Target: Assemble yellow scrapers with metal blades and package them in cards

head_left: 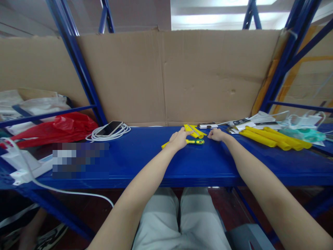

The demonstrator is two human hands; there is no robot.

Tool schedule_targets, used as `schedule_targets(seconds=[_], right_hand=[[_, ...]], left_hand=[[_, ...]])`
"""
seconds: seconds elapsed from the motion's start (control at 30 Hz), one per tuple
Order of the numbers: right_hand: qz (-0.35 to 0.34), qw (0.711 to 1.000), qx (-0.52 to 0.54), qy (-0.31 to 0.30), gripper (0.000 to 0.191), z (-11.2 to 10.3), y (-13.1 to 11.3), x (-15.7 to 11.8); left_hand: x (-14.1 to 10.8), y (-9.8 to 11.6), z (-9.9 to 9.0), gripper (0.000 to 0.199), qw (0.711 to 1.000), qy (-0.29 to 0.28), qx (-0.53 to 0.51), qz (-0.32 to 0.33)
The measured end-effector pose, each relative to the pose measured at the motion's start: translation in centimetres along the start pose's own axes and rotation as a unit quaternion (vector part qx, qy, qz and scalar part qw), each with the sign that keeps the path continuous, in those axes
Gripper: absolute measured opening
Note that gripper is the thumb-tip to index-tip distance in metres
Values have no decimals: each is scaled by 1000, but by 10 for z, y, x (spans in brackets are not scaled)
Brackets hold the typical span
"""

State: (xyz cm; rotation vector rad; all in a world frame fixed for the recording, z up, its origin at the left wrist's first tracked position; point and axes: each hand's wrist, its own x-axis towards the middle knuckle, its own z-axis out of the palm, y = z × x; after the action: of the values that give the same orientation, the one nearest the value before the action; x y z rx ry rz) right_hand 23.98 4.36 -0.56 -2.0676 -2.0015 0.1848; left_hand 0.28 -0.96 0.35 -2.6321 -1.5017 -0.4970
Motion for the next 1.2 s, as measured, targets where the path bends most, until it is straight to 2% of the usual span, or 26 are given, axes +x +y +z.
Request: schedule_targets(seconds=[0.07,0.17,0.27,0.37,0.47,0.63,0.93,1.2], right_hand=[[-8,1000,13,10,11,-1,-5,-3],[-42,995,88,33,12,-3,-14,-8],[-82,977,185,62,14,-5,-26,-16],[-133,957,251,62,13,-5,-41,-23],[-165,945,276,54,11,-3,-52,-27],[-179,945,268,59,12,0,-60,-30],[-160,951,256,68,14,-1,-68,-33],[-84,949,297,67,13,-2,-78,-42]], left_hand=[[0,0,0,53,1000,2,6,-3],[0,0,-1,54,1000,6,13,-4],[0,0,-1,55,1000,8,26,-3],[-1,1,-2,53,999,6,39,0],[-2,3,-4,53,998,1,55,1],[-2,5,-6,54,997,4,76,8],[-1,6,-2,56,997,13,76,8],[-3,8,-2,56,997,22,76,3]])
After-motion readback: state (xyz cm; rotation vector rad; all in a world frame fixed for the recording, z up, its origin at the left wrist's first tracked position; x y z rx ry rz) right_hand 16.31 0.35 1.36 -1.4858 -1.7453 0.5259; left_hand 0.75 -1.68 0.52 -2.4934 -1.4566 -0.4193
